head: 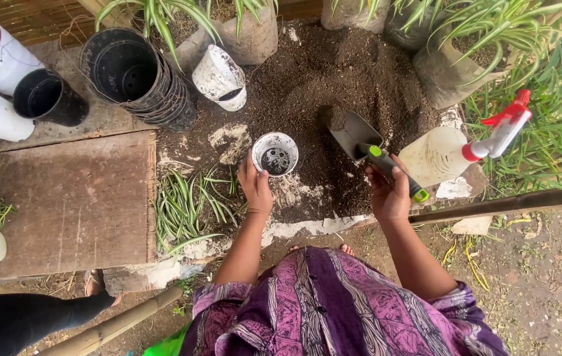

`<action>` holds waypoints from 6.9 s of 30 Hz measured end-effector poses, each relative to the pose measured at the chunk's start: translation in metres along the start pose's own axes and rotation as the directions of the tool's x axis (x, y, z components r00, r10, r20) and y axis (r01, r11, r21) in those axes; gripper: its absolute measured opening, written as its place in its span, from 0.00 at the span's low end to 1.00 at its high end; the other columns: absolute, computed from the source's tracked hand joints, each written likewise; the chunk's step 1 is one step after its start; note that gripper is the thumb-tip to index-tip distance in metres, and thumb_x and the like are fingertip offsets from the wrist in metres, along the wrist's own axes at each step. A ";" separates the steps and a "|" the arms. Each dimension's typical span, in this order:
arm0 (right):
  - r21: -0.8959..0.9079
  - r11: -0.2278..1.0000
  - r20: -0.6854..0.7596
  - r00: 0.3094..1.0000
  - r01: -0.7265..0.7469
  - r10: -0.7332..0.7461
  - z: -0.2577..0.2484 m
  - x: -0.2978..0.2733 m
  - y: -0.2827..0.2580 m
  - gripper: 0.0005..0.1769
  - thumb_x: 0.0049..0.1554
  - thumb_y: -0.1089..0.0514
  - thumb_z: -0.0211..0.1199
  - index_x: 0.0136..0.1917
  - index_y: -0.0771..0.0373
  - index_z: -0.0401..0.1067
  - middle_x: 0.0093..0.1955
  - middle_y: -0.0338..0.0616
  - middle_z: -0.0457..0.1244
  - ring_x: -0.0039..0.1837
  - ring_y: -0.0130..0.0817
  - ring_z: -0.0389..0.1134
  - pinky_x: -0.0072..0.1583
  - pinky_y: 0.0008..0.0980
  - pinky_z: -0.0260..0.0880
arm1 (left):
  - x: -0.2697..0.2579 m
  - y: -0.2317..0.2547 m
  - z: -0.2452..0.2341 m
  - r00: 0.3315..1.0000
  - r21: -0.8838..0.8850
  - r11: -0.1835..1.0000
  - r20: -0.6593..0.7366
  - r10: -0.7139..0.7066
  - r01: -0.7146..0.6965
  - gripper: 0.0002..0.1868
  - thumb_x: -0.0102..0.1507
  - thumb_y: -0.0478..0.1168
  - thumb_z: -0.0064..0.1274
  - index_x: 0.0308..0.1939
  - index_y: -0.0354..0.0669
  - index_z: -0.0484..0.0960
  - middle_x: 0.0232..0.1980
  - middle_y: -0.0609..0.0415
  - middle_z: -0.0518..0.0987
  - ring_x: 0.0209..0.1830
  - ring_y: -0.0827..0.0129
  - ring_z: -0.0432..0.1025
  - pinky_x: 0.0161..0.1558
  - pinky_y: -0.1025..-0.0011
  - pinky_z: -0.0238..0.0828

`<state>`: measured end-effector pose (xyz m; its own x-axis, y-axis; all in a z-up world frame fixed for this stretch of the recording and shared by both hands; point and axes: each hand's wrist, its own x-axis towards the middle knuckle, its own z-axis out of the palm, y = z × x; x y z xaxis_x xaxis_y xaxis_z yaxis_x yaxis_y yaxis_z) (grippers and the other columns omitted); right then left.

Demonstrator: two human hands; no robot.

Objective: Planting small green shoots into a white plastic pot filled with soil using a hand trowel in a nursery setting.

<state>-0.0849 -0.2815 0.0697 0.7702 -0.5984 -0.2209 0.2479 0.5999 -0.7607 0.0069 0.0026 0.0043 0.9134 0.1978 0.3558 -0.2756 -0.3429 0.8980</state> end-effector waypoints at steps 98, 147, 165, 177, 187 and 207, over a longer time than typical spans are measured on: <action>-0.176 0.973 -0.243 0.965 -0.148 0.103 -0.032 -0.101 -0.039 0.23 0.61 0.50 0.58 0.67 0.58 0.64 0.55 0.63 0.65 0.50 0.50 0.74 0.53 0.37 0.80 | -0.003 -0.018 0.023 0.995 0.265 0.959 0.037 0.095 -0.101 0.58 0.45 0.49 0.72 0.72 0.33 0.56 0.63 0.34 0.70 0.61 0.41 0.69 0.59 0.47 0.73; -0.255 0.951 -0.111 0.971 0.176 -0.210 -0.064 -0.071 -0.026 0.20 0.61 0.58 0.58 0.67 0.60 0.65 0.57 0.58 0.66 0.54 0.48 0.75 0.56 0.34 0.80 | -0.003 -0.022 0.023 0.990 0.374 0.920 0.119 0.077 -0.117 0.59 0.50 0.55 0.68 0.72 0.23 0.54 0.63 0.29 0.69 0.66 0.40 0.67 0.63 0.51 0.69; 0.011 1.000 -0.175 0.985 0.005 -0.003 0.001 0.011 0.011 0.23 0.59 0.56 0.63 0.66 0.56 0.67 0.55 0.63 0.67 0.55 0.53 0.75 0.57 0.39 0.83 | 0.002 -0.007 0.023 0.988 0.361 0.920 0.045 0.146 -0.152 0.56 0.47 0.54 0.70 0.68 0.21 0.60 0.57 0.29 0.75 0.58 0.40 0.73 0.58 0.52 0.73; -0.107 0.994 0.014 1.000 -0.007 0.008 0.051 -0.036 -0.035 0.24 0.57 0.55 0.62 0.66 0.58 0.64 0.57 0.66 0.65 0.54 0.53 0.74 0.57 0.42 0.81 | 0.003 -0.012 0.025 0.988 0.371 0.915 0.053 0.148 -0.157 0.58 0.48 0.57 0.69 0.69 0.22 0.59 0.57 0.28 0.74 0.60 0.39 0.71 0.60 0.52 0.71; -0.346 0.895 0.370 0.918 0.280 -0.144 0.072 -0.069 -0.034 0.21 0.54 0.65 0.66 0.60 0.72 0.68 0.58 0.72 0.64 0.53 0.58 0.73 0.57 0.46 0.77 | -0.001 -0.012 0.019 0.989 0.366 0.928 0.144 0.017 -0.069 0.55 0.56 0.58 0.62 0.72 0.22 0.55 0.63 0.30 0.71 0.66 0.43 0.68 0.64 0.54 0.68; -0.053 0.994 -0.242 0.967 -0.100 0.084 -0.039 -0.074 -0.016 0.22 0.59 0.55 0.59 0.67 0.56 0.67 0.54 0.61 0.68 0.52 0.54 0.75 0.55 0.41 0.80 | -0.003 -0.031 0.027 0.982 0.352 0.917 0.036 0.186 -0.186 0.57 0.45 0.51 0.71 0.68 0.21 0.60 0.60 0.27 0.73 0.60 0.38 0.71 0.61 0.52 0.70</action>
<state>-0.1685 -0.2678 0.0744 0.6228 -0.6567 -0.4252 0.1387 0.6276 -0.7661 0.0208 -0.0119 -0.0314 0.8566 0.0974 0.5067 -0.3176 -0.6744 0.6666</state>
